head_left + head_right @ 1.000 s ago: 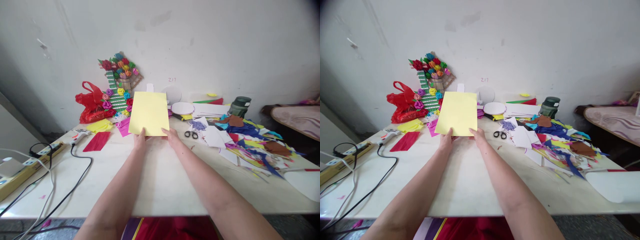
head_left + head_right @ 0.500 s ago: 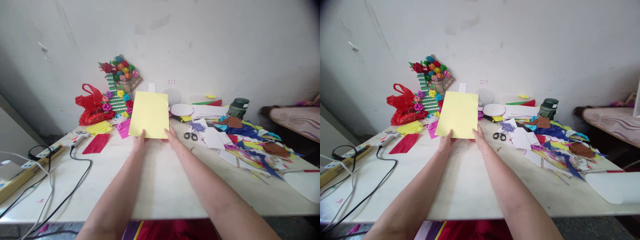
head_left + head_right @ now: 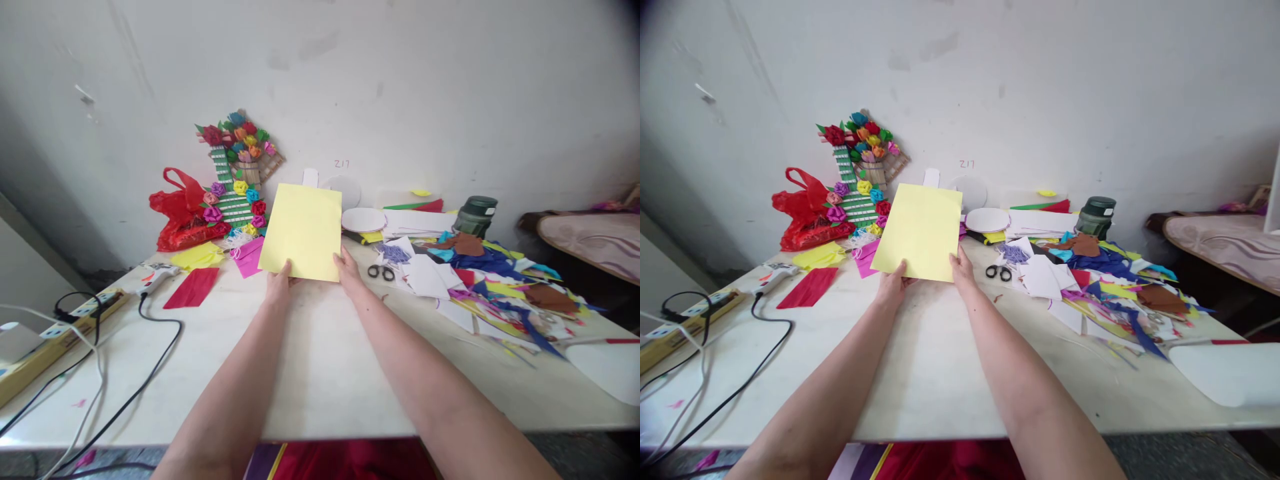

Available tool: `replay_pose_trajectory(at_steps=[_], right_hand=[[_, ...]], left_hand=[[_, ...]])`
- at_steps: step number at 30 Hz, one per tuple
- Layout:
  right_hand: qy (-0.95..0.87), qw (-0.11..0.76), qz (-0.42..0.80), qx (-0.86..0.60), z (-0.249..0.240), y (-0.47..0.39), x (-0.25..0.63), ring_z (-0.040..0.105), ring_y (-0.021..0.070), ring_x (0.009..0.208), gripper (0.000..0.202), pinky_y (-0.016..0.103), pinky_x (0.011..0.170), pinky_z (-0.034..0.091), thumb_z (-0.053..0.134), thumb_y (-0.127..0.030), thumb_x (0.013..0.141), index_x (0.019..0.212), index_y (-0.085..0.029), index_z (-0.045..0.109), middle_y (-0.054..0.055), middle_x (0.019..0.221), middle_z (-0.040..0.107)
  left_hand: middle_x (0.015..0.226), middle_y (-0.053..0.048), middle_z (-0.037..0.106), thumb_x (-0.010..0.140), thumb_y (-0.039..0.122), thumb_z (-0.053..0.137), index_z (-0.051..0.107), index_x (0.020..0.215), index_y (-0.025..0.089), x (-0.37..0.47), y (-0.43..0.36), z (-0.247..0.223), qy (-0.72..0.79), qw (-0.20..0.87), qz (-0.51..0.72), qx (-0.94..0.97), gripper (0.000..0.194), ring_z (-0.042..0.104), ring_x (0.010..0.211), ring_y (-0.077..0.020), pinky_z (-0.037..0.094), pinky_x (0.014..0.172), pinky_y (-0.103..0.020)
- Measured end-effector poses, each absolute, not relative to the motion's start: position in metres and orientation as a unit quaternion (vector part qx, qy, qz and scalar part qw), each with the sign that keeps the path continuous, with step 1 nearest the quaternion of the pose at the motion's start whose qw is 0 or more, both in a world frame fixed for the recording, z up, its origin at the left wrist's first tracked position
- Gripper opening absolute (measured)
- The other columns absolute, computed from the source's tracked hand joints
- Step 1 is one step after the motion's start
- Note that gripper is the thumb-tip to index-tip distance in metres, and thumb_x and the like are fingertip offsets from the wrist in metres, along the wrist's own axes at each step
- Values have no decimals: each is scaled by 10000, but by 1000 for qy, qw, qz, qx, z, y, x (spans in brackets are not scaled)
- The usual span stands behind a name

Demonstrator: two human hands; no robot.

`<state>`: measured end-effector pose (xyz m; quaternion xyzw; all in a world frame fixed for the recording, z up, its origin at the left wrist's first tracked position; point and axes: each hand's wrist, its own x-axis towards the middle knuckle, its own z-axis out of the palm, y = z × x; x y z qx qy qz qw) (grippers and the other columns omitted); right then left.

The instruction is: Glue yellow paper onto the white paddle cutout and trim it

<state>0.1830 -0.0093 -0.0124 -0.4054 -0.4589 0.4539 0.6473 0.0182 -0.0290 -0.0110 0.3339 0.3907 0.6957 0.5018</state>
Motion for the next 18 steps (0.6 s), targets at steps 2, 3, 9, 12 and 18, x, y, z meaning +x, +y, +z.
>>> replay_pose_trajectory(at_steps=[2,3,9,12,18], right_hand=[[-454,664,438,-401,-15,-5,187,616,148,763,621,296,748,481,539,-326,718,1297,-167,379,38,900,661],[-453,670,429,-402,-16,-3,189,616,150,774,602,297,757,477,538,-338,718,1280,-169,406,38,909,662],[-448,694,391,-406,-22,3,195,607,149,841,547,281,761,469,520,-349,721,1240,-191,455,38,1011,642],[-442,690,395,-416,-22,3,194,615,147,793,535,275,719,478,515,-335,720,1233,-191,463,35,968,657],[-414,701,420,-402,-17,0,194,622,146,716,500,271,678,490,540,-293,693,1178,-173,516,30,909,673]], left_hand=[[877,-93,635,715,231,626,529,1010,138,18,-28,-13,391,500,692,344,324,629,665,-169,544,588,-305],[866,-93,637,707,234,633,535,1002,136,18,-27,-14,392,499,690,349,325,628,658,-168,542,578,-298],[821,-96,641,688,249,645,557,962,126,18,-27,-14,404,495,670,377,313,619,619,-166,513,490,-253],[797,-91,643,684,245,647,562,955,124,18,-28,-13,406,494,668,379,309,607,580,-154,499,467,-244],[802,-90,640,690,242,635,552,978,124,20,-31,-10,405,502,661,384,322,607,591,-155,507,495,-254]])
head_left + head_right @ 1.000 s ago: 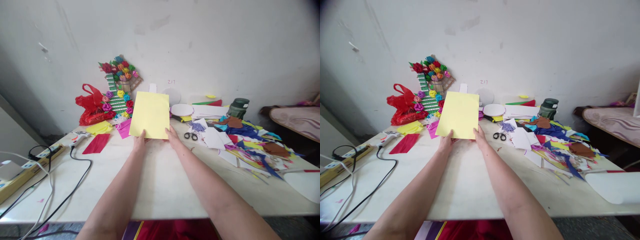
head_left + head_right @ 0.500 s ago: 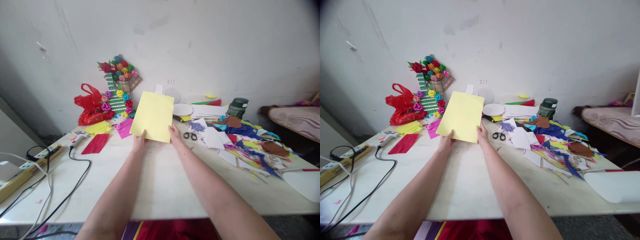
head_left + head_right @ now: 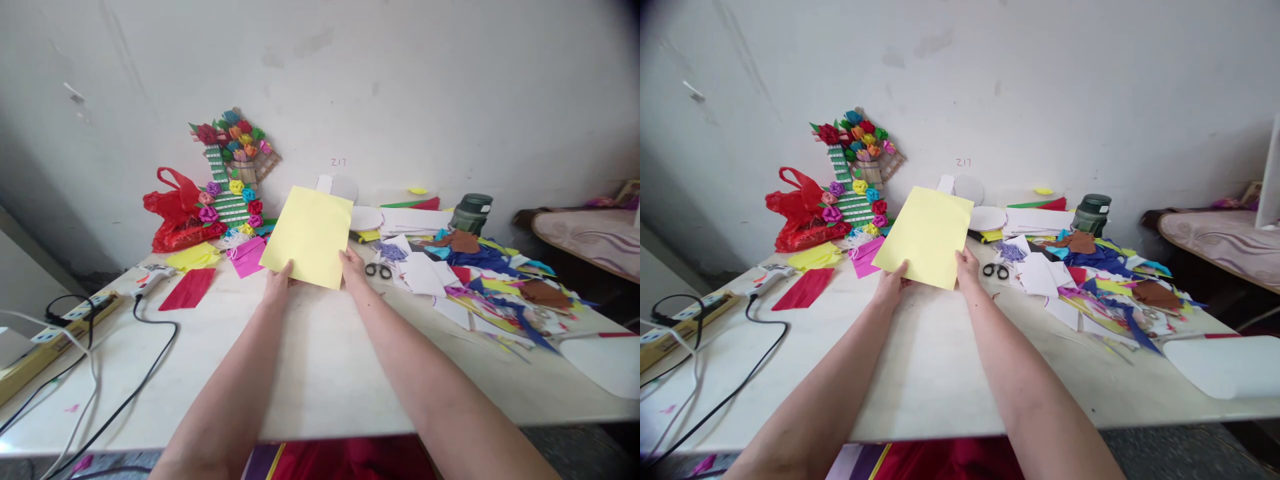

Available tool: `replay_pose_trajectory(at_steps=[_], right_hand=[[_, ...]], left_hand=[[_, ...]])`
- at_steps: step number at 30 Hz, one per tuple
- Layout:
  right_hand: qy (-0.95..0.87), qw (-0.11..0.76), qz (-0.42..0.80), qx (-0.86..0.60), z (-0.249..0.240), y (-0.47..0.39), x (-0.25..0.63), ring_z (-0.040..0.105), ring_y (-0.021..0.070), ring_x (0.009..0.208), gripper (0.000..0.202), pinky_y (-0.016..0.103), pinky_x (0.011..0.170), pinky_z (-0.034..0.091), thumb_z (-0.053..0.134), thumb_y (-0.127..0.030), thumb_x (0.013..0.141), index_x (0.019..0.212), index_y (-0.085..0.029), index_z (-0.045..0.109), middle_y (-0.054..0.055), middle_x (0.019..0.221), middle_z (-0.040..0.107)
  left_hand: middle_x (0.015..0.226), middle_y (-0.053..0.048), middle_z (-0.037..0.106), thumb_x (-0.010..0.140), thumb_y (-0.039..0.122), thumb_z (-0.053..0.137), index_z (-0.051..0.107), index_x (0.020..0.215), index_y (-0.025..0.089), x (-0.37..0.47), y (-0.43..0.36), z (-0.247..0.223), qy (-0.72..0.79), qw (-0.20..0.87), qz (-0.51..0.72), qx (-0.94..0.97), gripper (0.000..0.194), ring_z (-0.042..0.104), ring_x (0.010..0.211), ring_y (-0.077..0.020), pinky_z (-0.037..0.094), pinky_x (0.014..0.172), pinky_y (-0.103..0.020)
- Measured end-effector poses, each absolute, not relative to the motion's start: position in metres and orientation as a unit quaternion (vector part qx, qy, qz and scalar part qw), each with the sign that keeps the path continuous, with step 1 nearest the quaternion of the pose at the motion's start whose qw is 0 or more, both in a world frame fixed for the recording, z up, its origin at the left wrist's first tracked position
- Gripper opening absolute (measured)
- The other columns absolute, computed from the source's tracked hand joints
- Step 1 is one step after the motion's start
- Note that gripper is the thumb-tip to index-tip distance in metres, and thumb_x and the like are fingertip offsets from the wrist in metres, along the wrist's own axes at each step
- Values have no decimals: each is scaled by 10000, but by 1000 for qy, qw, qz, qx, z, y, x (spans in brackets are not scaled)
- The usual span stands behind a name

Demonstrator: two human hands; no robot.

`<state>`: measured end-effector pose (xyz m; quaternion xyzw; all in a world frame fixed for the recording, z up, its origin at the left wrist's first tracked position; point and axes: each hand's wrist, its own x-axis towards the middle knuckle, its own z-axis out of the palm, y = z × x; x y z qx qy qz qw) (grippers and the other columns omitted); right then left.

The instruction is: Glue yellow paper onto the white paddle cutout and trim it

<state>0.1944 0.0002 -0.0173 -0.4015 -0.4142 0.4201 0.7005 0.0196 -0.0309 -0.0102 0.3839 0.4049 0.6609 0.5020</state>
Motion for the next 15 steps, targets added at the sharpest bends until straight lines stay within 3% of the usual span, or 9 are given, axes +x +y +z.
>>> replay_pose_trajectory(at_steps=[8,11,15], right_hand=[[-402,698,468,-364,-9,-4,206,634,181,660,517,321,648,508,587,-282,652,1149,-145,537,29,798,690],[-408,689,483,-354,-7,-4,212,638,185,690,513,334,675,505,605,-280,638,1130,-146,551,28,793,691],[-427,662,506,-352,-7,-4,217,639,193,688,515,348,671,503,615,-300,628,1118,-150,559,33,796,692]], left_hand=[[969,-77,633,672,167,594,541,1046,160,9,-36,3,335,562,671,350,378,617,812,-195,529,675,-317],[941,-105,642,724,330,549,564,1046,139,-9,-39,9,294,607,650,349,375,610,860,-235,527,671,-347],[908,-156,643,720,622,430,584,1031,118,-27,-41,15,302,624,626,357,612,585,941,-289,515,708,-394]])
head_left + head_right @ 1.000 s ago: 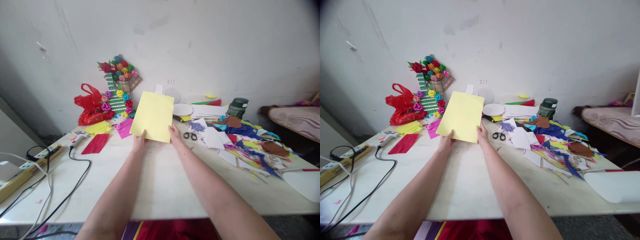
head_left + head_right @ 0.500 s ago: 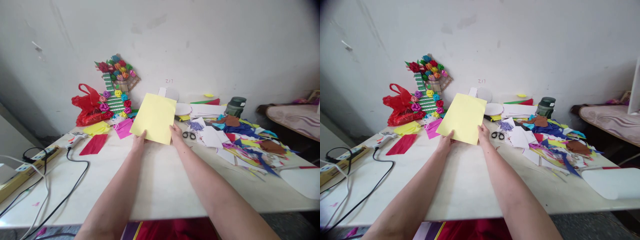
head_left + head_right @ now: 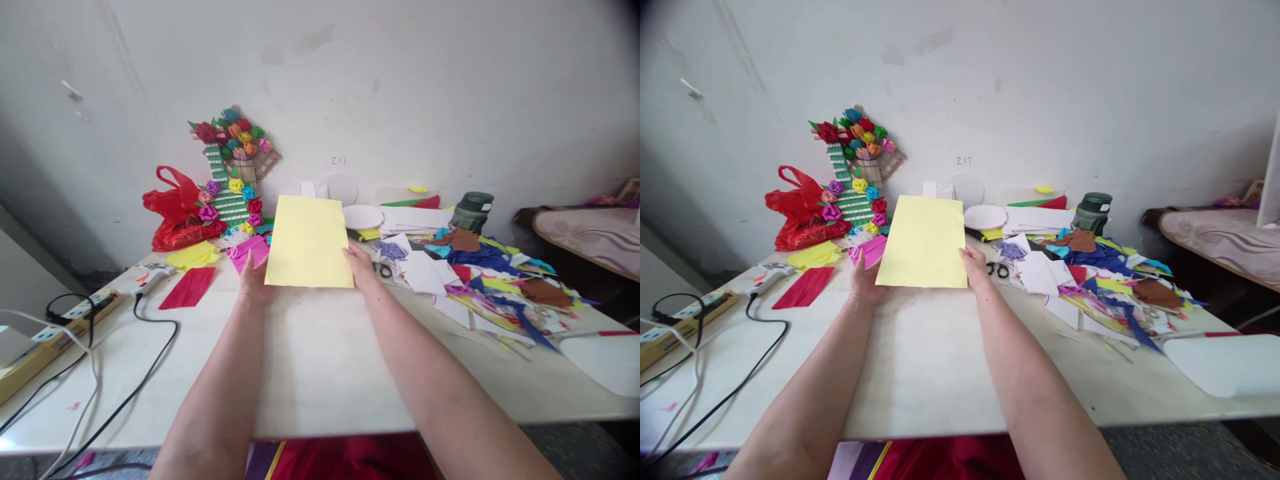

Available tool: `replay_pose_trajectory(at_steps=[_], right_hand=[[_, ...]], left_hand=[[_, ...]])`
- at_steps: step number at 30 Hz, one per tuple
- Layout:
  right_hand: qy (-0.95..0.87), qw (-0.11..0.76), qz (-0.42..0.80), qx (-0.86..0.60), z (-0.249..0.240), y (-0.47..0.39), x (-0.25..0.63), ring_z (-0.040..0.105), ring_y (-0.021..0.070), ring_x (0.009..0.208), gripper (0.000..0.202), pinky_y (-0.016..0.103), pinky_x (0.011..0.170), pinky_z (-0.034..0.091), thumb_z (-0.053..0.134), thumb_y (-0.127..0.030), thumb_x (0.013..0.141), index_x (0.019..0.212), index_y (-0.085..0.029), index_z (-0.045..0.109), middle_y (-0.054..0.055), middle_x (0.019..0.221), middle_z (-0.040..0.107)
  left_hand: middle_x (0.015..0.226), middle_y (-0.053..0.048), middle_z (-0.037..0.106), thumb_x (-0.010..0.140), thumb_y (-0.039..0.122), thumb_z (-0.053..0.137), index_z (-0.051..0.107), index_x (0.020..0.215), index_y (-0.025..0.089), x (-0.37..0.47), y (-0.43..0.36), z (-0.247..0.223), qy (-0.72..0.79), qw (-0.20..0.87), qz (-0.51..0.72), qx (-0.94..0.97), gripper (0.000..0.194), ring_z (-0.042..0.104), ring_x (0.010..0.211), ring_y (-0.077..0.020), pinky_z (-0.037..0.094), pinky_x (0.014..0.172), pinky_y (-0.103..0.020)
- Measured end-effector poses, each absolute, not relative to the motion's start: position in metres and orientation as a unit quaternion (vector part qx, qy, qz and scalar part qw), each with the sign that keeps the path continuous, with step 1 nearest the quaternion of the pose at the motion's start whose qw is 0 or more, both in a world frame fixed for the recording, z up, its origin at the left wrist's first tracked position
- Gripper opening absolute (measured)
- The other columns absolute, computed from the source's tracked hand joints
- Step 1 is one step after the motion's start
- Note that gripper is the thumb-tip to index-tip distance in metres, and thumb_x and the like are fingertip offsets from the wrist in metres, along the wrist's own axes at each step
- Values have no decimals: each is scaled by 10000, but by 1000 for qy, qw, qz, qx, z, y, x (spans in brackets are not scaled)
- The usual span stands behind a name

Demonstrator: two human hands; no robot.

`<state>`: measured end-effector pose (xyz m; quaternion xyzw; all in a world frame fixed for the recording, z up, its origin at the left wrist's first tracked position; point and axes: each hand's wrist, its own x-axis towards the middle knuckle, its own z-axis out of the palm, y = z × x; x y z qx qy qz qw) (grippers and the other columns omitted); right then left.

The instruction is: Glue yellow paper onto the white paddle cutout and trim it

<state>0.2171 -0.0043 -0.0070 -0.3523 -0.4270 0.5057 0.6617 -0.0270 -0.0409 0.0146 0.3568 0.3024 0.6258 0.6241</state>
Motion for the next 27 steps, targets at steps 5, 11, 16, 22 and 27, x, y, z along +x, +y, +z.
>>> replay_pose_trajectory(at_steps=[5,11,16,22,27], right_hand=[[-446,637,525,-346,-9,-5,218,635,195,633,536,335,630,503,638,-297,599,1106,-137,574,38,772,693],[-478,633,502,-346,-15,-1,215,633,181,658,562,319,645,497,622,-322,632,1164,-161,537,20,788,691],[-498,635,485,-337,-12,-3,211,633,169,686,580,309,667,499,596,-313,664,1219,-181,486,20,832,687],[-477,666,489,-299,-5,-5,206,623,178,835,637,318,770,488,609,-257,630,1242,-176,447,42,971,662],[-449,674,511,-290,-4,-3,203,615,207,888,650,356,782,491,608,-227,607,1233,-182,438,51,997,653]], left_hand=[[868,-146,658,700,372,624,586,1003,119,-29,-37,10,364,649,559,366,397,622,860,-258,519,720,-377],[807,-156,670,616,175,701,598,920,87,-28,-33,0,395,617,555,394,332,648,687,-255,540,647,-384],[798,-148,674,621,221,698,612,906,90,-30,-29,0,392,580,581,415,324,649,674,-247,543,650,-363],[850,-116,678,607,278,711,591,965,112,-27,-30,12,385,532,607,448,413,647,731,-241,536,688,-355],[846,-106,678,631,271,696,590,967,121,-24,-31,11,381,528,617,442,383,644,761,-235,534,705,-345]])
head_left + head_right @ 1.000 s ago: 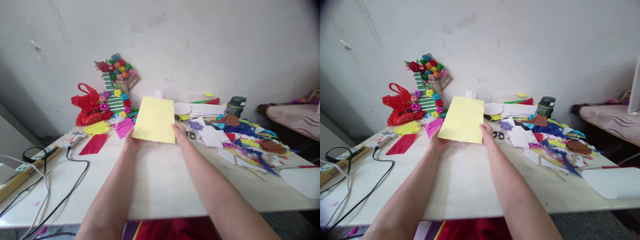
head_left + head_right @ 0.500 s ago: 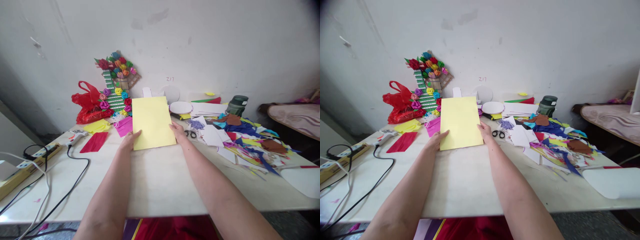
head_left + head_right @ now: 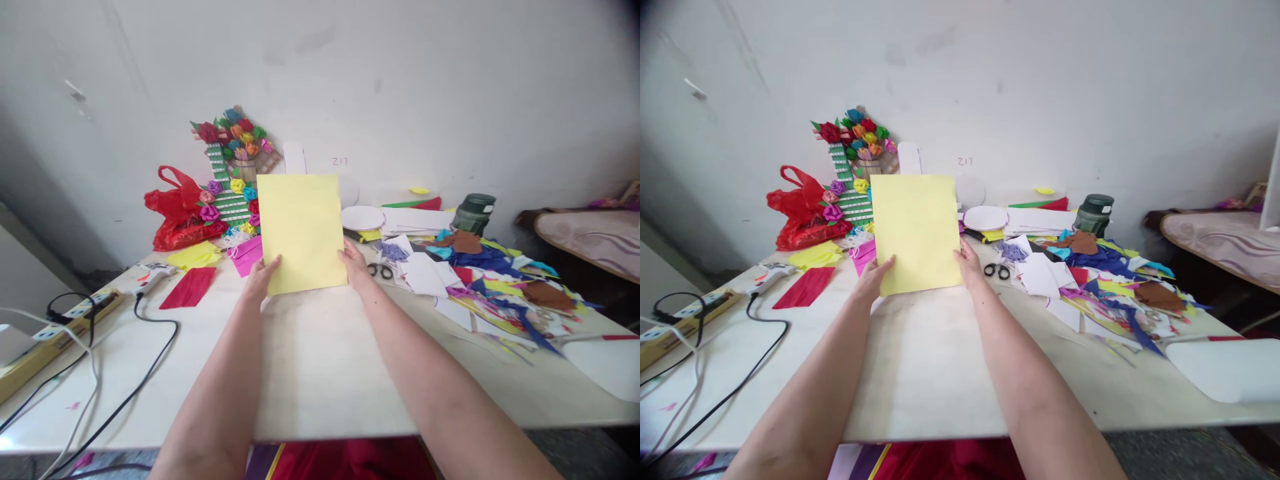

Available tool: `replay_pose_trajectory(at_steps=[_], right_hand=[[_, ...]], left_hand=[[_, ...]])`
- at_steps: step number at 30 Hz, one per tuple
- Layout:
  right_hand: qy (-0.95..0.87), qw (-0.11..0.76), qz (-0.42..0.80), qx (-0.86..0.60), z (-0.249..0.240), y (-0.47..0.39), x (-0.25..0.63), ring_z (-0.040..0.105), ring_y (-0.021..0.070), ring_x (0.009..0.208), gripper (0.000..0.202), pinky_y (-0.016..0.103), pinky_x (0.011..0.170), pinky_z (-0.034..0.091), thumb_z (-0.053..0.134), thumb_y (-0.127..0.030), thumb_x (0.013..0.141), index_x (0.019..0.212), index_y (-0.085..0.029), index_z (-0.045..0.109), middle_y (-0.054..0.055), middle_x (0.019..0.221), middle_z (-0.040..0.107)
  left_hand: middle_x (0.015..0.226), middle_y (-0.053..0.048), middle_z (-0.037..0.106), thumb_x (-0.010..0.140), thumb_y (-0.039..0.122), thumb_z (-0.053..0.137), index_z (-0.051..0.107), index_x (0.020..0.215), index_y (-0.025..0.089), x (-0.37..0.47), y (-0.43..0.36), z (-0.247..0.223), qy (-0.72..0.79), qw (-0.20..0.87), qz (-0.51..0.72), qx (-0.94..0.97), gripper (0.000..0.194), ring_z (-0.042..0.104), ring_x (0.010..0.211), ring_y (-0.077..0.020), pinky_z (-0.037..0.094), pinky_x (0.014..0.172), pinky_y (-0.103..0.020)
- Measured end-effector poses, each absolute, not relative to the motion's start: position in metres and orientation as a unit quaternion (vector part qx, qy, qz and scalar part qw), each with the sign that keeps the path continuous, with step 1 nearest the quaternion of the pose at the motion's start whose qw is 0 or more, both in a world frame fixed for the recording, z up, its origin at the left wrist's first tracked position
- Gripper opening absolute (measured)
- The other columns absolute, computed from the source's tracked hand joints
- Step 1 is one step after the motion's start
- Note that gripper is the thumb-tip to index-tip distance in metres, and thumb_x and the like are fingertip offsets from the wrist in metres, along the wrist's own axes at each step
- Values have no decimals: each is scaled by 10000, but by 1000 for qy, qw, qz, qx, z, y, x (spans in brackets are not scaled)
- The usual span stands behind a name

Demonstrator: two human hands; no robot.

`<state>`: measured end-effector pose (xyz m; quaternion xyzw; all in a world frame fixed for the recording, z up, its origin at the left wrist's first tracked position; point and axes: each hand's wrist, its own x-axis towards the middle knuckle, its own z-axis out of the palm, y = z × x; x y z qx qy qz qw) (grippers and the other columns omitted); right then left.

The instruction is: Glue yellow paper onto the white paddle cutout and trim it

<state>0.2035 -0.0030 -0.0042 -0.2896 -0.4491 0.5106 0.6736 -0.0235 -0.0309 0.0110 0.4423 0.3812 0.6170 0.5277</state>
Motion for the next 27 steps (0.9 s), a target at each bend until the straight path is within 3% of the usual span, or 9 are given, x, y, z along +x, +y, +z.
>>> replay_pose_trajectory(at_steps=[18,27], right_hand=[[-444,682,527,-245,-12,2,201,588,192,964,647,345,876,447,616,-223,623,1246,-186,447,48,1199,541],[-477,657,509,-286,-18,5,207,579,180,985,651,338,906,423,613,-280,656,1273,-199,422,30,1147,581]], left_hand=[[872,-91,670,671,240,673,545,1029,168,-20,-31,0,354,571,619,408,388,641,779,-227,525,724,-369],[878,-82,670,646,229,688,543,1041,171,-23,-30,1,360,541,627,429,425,643,757,-216,527,717,-352]])
